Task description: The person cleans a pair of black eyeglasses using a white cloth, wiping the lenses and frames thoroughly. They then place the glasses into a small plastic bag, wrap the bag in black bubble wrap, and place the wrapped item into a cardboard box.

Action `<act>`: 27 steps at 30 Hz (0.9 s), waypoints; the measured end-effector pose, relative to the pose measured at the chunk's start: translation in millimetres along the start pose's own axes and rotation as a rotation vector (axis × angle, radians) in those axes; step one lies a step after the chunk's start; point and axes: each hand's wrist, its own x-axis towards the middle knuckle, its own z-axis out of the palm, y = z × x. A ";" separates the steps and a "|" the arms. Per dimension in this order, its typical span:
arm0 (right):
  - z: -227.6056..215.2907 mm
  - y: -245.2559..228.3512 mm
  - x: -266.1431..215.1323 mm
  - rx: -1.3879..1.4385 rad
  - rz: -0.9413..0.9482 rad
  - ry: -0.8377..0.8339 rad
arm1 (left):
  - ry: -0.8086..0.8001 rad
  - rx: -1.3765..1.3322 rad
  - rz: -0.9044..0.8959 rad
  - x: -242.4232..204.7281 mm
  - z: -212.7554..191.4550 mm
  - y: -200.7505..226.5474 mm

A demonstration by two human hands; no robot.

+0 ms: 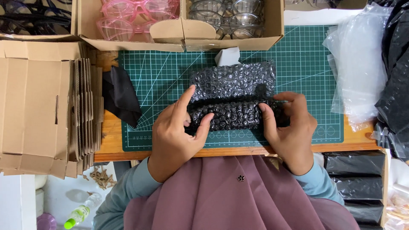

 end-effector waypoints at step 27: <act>-37.8 3.9 18.8 0.016 -0.620 -0.370 | -0.336 -0.024 0.464 16.9 -42.7 -0.7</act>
